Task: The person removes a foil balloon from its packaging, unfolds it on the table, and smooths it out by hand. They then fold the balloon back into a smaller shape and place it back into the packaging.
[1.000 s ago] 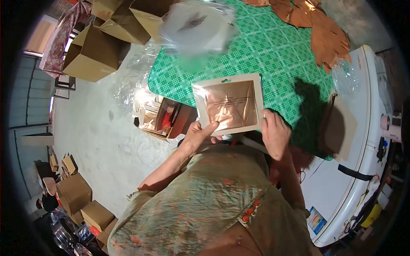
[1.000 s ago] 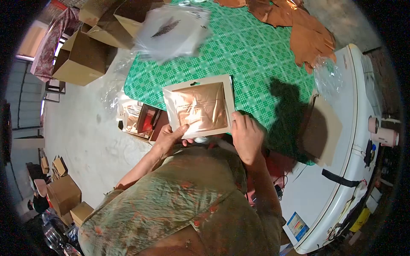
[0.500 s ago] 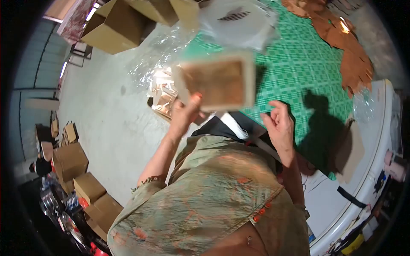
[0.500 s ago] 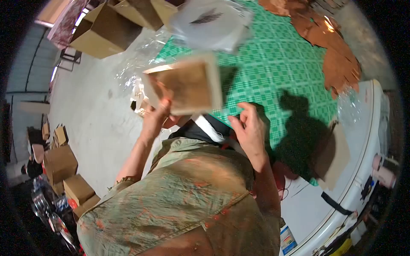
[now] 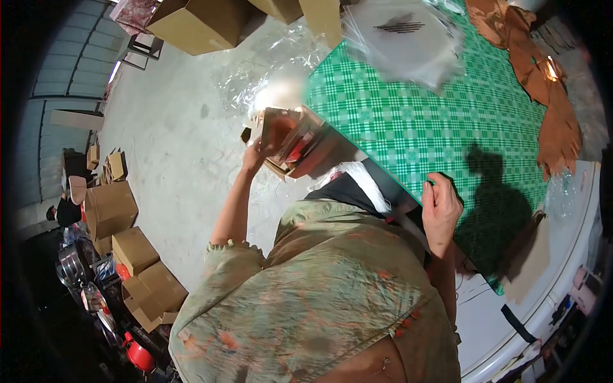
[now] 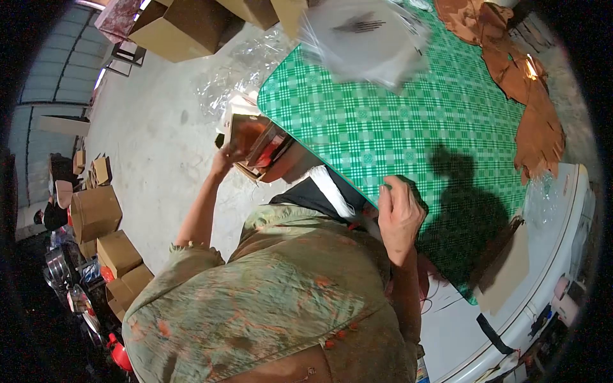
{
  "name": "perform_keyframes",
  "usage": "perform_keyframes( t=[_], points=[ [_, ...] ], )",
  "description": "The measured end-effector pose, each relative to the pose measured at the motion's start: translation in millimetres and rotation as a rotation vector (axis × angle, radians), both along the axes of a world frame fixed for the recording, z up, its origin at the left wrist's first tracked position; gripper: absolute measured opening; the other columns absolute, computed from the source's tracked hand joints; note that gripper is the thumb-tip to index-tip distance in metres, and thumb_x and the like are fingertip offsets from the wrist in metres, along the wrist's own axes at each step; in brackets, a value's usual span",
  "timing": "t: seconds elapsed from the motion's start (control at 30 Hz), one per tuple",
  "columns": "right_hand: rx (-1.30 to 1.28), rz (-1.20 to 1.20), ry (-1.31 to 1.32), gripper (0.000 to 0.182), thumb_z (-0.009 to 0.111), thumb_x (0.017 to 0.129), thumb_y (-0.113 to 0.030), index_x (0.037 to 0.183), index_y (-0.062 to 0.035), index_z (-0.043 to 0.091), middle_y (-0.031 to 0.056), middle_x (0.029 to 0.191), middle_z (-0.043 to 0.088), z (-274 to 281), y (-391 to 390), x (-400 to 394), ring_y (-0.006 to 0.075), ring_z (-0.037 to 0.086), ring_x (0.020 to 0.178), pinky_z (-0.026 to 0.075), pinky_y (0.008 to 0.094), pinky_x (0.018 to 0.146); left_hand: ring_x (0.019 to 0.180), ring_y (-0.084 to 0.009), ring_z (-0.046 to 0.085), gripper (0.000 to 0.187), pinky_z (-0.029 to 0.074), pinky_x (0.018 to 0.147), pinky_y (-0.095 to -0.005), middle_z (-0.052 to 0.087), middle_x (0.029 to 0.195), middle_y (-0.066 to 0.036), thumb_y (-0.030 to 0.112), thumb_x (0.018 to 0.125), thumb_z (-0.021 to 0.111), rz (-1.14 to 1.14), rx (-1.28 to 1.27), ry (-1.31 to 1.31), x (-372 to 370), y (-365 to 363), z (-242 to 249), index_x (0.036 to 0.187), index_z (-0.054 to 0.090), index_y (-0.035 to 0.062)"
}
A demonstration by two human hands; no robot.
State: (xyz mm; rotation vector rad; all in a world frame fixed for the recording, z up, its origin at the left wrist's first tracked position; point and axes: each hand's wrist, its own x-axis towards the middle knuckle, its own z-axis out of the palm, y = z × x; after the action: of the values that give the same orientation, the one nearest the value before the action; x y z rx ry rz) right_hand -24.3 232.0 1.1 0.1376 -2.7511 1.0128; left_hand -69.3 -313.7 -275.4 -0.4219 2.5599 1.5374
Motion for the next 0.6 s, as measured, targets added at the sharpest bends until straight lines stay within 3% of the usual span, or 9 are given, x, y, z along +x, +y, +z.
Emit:
perform_keyframes(
  t=[0.1, 0.2, 0.23, 0.3, 0.33, 0.4, 0.43, 0.47, 0.6],
  points=[
    [0.027, 0.013, 0.033, 0.019, 0.071, 0.094, -0.006, 0.113, -0.0065, 0.067, 0.0122, 0.09, 0.07, -1.3, -0.1, -1.1, 0.0339, 0.068, 0.075, 0.054, 0.0425, 0.067, 0.095, -0.0199, 0.071, 0.04, 0.055, 0.088, -0.034, 0.076, 0.106, -0.007, 0.02, 0.102, 0.067, -0.261, 0.021, 0.077, -17.5, 32.2, 9.1, 0.137, 0.06, 0.0026],
    [-0.015, -0.003, 0.024, 0.019, 0.071, 0.094, -0.006, 0.113, -0.0068, 0.068, 0.0125, 0.091, 0.071, 4.8, -1.5, -0.9, 0.0341, 0.069, 0.076, 0.054, 0.043, 0.068, 0.094, -0.0218, 0.072, 0.036, 0.055, 0.09, -0.0364, 0.076, 0.102, -0.01, 0.023, 0.102, 0.065, 0.069, 0.184, -0.058, -23.0, 36.3, 7.4, 0.132, 0.063, 0.0025],
    [-0.078, -0.015, -0.008, 0.02, 0.071, 0.094, -0.005, 0.113, -0.0065, 0.068, 0.0127, 0.087, 0.07, 5.9, -1.0, -0.3, 0.0323, 0.068, 0.073, 0.054, 0.0421, 0.066, 0.092, -0.0225, 0.072, 0.038, 0.056, 0.088, -0.0398, 0.077, 0.098, -0.014, 0.024, 0.096, 0.07, -0.042, 0.234, -0.112, -33.8, 19.0, -1.4, 0.126, 0.067, 0.0019],
    [-0.257, -0.052, -0.066, 0.02, 0.072, 0.094, -0.004, 0.114, -0.0053, 0.067, 0.0126, 0.077, 0.067, 6.0, 4.1, 0.0, 0.0257, 0.066, 0.065, 0.052, 0.0383, 0.062, 0.088, -0.022, 0.072, 0.035, 0.057, 0.083, -0.0424, 0.075, 0.093, -0.014, 0.02, 0.085, 0.074, -0.218, -0.194, -0.029, -46.1, -21.1, -52.8, 0.117, 0.073, 0.0043],
    [-0.327, -0.052, -0.038, 0.019, 0.071, 0.096, -0.004, 0.114, -0.0049, 0.066, 0.0098, 0.071, 0.061, 14.7, 5.7, -3.0, 0.0184, 0.06, 0.06, 0.048, 0.0332, 0.058, 0.09, -0.0254, 0.073, 0.042, 0.058, 0.083, -0.0434, 0.076, 0.096, -0.015, 0.016, 0.085, 0.073, -0.145, -0.473, 0.119, -42.4, 9.6, 1.8, 0.127, 0.071, 0.0068],
    [-0.402, -0.099, -0.095, 0.018, 0.069, 0.098, -0.004, 0.115, -0.0042, 0.065, 0.0043, 0.068, 0.055, 35.8, 20.1, -8.0, 0.0101, 0.05, 0.058, 0.042, 0.029, 0.055, 0.106, -0.0368, 0.071, 0.068, 0.056, 0.096, -0.046, 0.073, 0.117, -0.021, 0.01, 0.086, 0.075, 0.016, 0.093, -0.065, -56.9, 7.7, 34.8, 0.149, 0.051, 0.0019],
    [-0.47, -0.138, -0.105, 0.017, 0.067, 0.099, -0.003, 0.116, -0.003, 0.063, -0.0005, 0.069, 0.049, 42.4, 33.4, -9.2, 0.0066, 0.043, 0.06, 0.036, 0.0266, 0.055, 0.125, -0.0384, 0.062, 0.063, 0.048, 0.109, -0.0453, 0.064, 0.135, -0.024, 0.01, 0.091, 0.072, 0.036, -0.591, 0.264, -68.0, -21.1, -16.6, 0.149, 0.05, -0.0008],
    [-0.546, -0.167, -0.117, 0.016, 0.065, 0.1, -0.001, 0.117, -0.0017, 0.062, -0.0053, 0.07, 0.043, 48.0, 46.8, -11.4, 0.0031, 0.035, 0.062, 0.03, 0.0242, 0.055, 0.137, -0.0393, 0.052, 0.058, 0.041, 0.116, -0.0446, 0.057, 0.145, -0.024, 0.013, 0.095, 0.07, 0.108, -0.586, 0.184, -77.5, -10.7, 7.2, 0.148, 0.05, -0.0029],
    [-0.77, -0.348, -0.246, 0.018, 0.051, 0.108, -0.014, 0.12, -0.0032, 0.059, -0.0062, 0.077, 0.043, 101.1, 104.8, -35.0, 0.0036, 0.041, 0.068, 0.032, 0.0223, 0.061, 0.133, -0.0357, 0.056, 0.054, 0.04, 0.117, -0.0442, 0.058, 0.143, -0.024, 0.014, 0.098, 0.068, 0.168, -0.53, 0.458, -133.3, 4.5, 77.1, 0.147, 0.051, -0.0019]
  ],
)
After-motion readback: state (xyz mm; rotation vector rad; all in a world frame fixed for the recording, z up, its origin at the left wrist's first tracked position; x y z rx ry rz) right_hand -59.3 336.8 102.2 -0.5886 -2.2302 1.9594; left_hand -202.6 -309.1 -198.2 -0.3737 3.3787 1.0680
